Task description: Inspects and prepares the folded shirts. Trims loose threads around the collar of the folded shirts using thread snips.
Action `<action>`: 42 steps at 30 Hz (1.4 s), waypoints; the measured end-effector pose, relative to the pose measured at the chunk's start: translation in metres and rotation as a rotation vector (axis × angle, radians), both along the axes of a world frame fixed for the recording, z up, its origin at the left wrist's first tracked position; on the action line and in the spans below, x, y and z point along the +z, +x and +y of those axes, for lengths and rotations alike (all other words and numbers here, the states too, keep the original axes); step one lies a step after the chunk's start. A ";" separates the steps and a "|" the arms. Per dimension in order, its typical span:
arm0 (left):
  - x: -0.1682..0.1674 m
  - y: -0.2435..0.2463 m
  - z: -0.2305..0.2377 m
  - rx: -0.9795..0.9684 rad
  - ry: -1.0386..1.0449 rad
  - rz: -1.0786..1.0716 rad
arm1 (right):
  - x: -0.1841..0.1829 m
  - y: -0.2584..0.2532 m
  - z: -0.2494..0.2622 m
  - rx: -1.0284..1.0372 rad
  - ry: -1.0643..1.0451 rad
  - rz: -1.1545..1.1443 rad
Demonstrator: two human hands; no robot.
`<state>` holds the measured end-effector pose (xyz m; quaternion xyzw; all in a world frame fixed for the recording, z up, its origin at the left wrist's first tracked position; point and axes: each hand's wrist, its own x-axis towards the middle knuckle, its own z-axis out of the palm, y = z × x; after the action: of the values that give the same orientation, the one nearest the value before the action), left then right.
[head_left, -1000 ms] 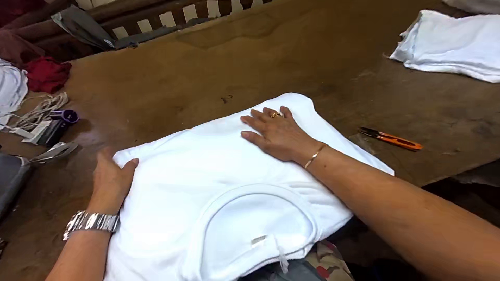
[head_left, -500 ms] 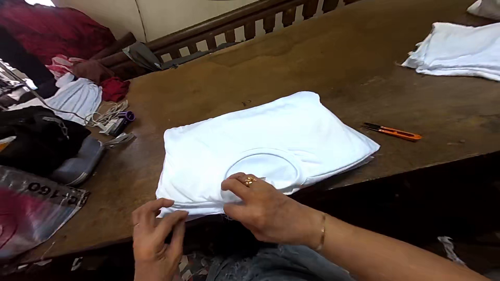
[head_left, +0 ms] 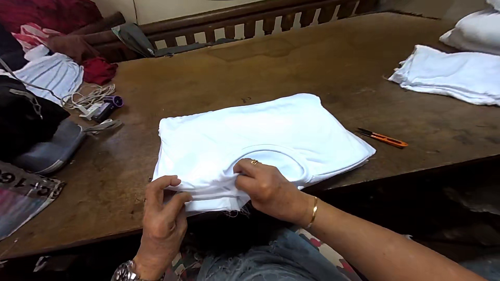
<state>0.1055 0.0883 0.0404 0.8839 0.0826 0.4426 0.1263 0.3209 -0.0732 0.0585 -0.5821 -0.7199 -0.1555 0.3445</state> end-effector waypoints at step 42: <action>0.013 0.025 -0.021 -0.134 0.037 0.325 | 0.014 0.083 -0.121 -0.277 -0.325 -0.180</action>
<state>0.1301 0.0670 0.0535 0.9496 0.0344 0.2858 0.1243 0.4042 -0.1943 0.0725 -0.7070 -0.6765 -0.1344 0.1561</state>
